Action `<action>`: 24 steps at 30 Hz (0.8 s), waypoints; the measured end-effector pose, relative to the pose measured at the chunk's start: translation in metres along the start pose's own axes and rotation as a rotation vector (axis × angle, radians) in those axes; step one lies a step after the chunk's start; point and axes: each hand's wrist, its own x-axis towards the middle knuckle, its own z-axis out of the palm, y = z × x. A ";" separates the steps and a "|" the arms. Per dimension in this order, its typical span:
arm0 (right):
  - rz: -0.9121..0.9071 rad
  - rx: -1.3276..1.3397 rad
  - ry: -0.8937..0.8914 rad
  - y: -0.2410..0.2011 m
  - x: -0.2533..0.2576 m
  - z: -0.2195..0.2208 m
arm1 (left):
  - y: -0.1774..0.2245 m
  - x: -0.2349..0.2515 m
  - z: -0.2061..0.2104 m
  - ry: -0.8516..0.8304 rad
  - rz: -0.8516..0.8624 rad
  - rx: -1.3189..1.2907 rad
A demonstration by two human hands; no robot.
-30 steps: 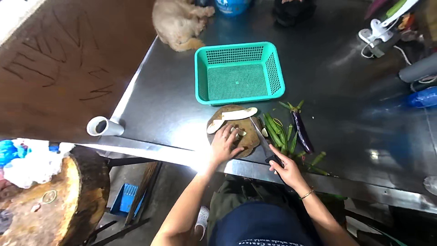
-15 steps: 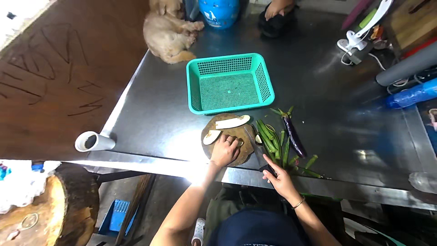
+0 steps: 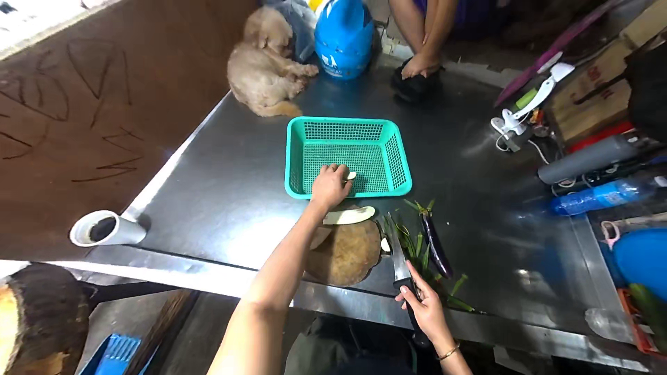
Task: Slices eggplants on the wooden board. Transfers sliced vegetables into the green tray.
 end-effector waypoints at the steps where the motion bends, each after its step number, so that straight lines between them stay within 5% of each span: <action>1: -0.002 0.005 0.000 0.002 0.000 0.001 | -0.005 0.011 0.000 -0.073 -0.033 0.000; 5: -0.006 0.016 -0.018 0.002 0.000 0.004 | -0.020 0.021 -0.005 -0.265 -0.069 -0.197; 9: 0.009 0.014 -0.045 -0.010 0.002 0.006 | -0.029 -0.014 -0.048 -0.082 -0.046 -0.452; 12: 0.007 0.013 -0.079 -0.014 0.003 0.009 | -0.047 -0.071 -0.066 0.034 -0.117 -0.412; 18: 0.059 -0.014 -0.251 -0.016 0.003 0.024 | -0.077 -0.158 0.001 -0.144 -0.128 -0.323; 24: 0.070 -0.103 -0.335 -0.034 0.003 0.037 | -0.033 -0.188 0.039 -0.155 -0.146 -0.351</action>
